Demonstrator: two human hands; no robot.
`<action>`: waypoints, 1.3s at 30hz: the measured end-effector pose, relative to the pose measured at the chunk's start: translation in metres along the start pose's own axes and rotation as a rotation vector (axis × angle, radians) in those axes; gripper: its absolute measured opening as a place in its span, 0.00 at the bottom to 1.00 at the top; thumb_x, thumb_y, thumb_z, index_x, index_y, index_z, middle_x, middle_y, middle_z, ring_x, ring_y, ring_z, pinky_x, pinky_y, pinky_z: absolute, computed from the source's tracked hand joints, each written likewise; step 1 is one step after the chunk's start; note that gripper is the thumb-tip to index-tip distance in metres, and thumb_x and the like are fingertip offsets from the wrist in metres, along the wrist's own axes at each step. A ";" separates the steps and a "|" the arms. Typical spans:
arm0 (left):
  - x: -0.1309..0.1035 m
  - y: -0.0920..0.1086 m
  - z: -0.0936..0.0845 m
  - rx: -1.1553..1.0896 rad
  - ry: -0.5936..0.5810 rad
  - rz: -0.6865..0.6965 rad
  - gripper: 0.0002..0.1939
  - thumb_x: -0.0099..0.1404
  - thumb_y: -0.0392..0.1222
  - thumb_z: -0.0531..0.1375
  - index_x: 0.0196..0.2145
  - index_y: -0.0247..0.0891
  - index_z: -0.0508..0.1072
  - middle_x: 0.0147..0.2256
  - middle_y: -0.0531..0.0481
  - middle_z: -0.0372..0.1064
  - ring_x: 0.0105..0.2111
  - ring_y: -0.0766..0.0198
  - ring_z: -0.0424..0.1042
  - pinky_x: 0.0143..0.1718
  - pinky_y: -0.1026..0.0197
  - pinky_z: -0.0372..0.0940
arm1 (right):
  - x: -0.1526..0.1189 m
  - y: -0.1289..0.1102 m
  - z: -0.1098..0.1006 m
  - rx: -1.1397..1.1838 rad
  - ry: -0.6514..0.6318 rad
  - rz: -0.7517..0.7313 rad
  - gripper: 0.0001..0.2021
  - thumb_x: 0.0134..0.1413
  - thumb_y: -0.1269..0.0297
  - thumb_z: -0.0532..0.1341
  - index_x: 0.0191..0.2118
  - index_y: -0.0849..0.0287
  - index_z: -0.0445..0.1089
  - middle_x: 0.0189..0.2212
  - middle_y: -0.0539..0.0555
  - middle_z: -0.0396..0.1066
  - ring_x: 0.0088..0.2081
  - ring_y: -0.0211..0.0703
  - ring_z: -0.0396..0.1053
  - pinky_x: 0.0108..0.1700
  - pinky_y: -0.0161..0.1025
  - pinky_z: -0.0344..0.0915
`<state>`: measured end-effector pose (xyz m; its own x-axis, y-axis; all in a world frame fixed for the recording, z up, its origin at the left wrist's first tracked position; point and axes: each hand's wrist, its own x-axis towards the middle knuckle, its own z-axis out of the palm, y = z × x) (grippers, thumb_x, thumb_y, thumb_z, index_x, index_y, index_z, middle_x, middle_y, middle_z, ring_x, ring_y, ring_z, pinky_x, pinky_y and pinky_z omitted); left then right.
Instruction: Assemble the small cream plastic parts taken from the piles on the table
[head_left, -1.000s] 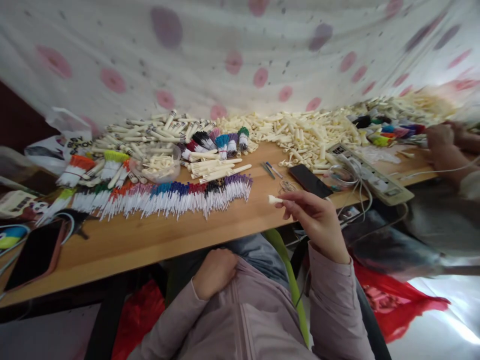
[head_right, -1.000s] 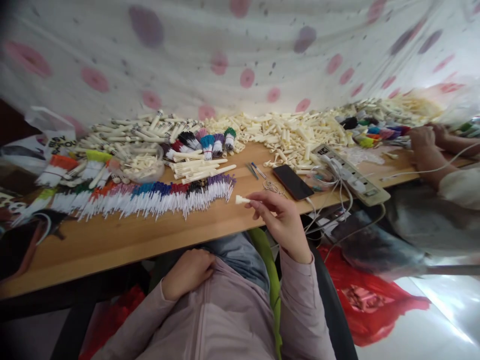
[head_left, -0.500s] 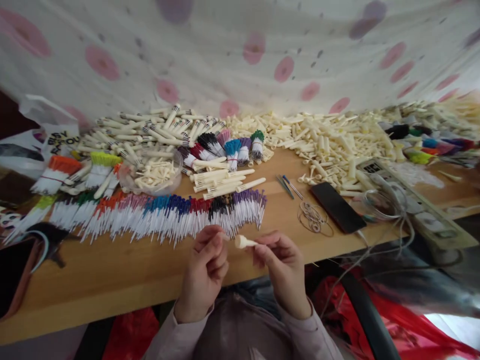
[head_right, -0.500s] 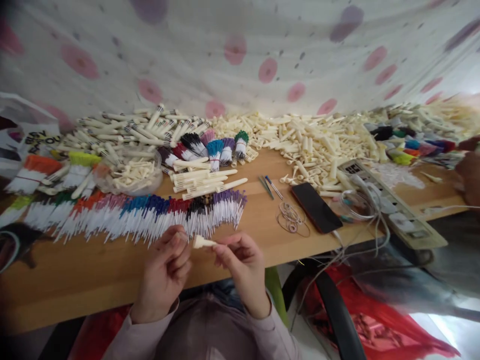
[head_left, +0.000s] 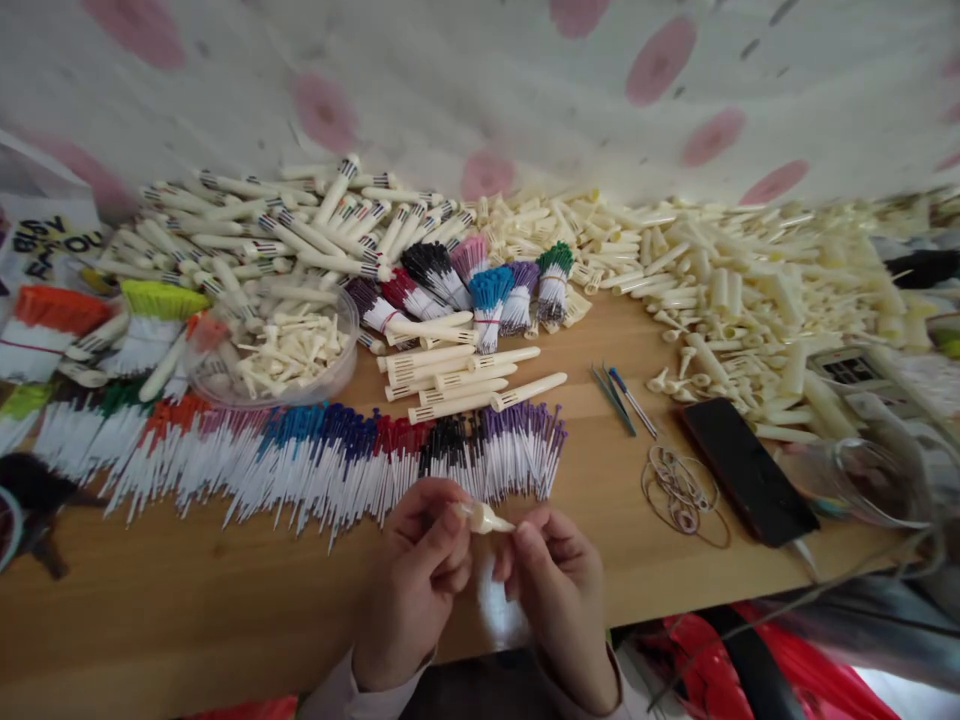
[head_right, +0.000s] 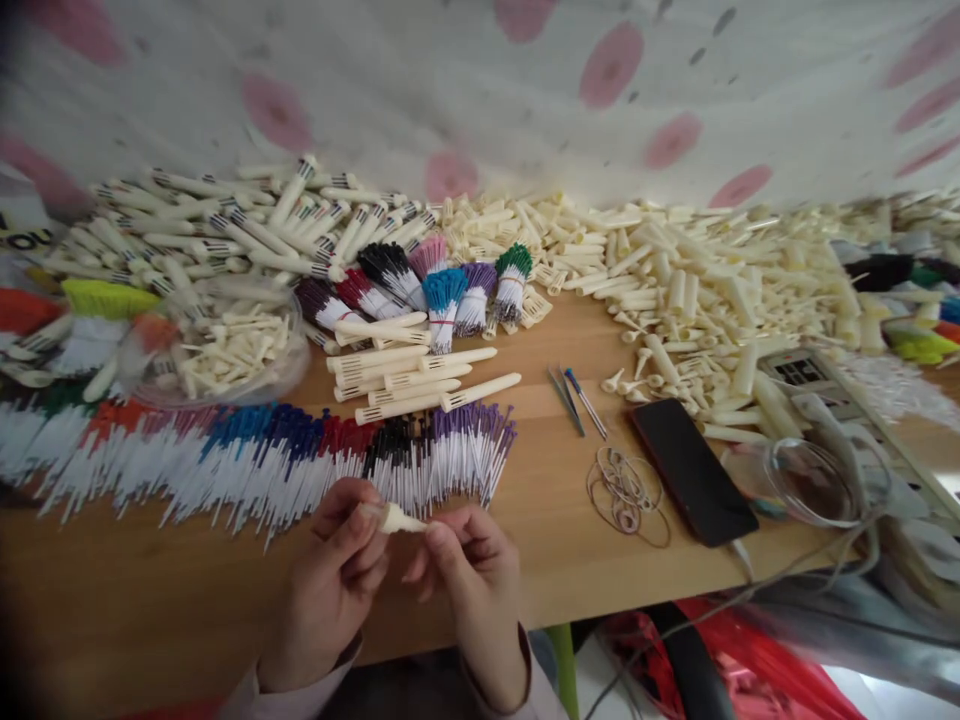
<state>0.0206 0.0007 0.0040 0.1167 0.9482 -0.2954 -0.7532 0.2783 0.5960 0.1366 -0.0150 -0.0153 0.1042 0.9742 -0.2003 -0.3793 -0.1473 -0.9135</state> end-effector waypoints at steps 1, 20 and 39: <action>0.000 0.000 -0.001 0.005 -0.001 -0.002 0.03 0.59 0.43 0.69 0.31 0.43 0.79 0.16 0.64 0.44 0.15 0.77 0.36 0.13 0.75 0.42 | -0.001 0.000 0.000 -0.045 -0.010 0.005 0.20 0.58 0.49 0.64 0.22 0.57 0.67 0.11 0.47 0.68 0.11 0.33 0.59 0.15 0.29 0.56; 0.004 -0.003 0.004 0.066 0.167 -0.089 0.09 0.52 0.49 0.72 0.29 0.44 0.80 0.14 0.64 0.48 0.14 0.78 0.38 0.12 0.77 0.46 | -0.003 -0.008 -0.005 -0.853 -0.079 -0.456 0.03 0.64 0.67 0.58 0.42 0.52 0.67 0.29 0.49 0.76 0.26 0.41 0.73 0.27 0.34 0.65; 0.003 -0.002 0.004 0.137 0.254 -0.112 0.10 0.43 0.47 0.76 0.22 0.43 0.82 0.14 0.56 0.67 0.13 0.79 0.53 0.13 0.76 0.50 | -0.004 -0.012 -0.010 -0.855 -0.218 -0.398 0.06 0.67 0.64 0.54 0.40 0.54 0.67 0.27 0.49 0.72 0.27 0.41 0.69 0.28 0.35 0.60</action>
<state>0.0252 0.0036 0.0047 0.0159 0.8467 -0.5318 -0.6484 0.4136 0.6391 0.1501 -0.0184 -0.0067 -0.1253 0.9772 0.1712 0.4530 0.2099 -0.8664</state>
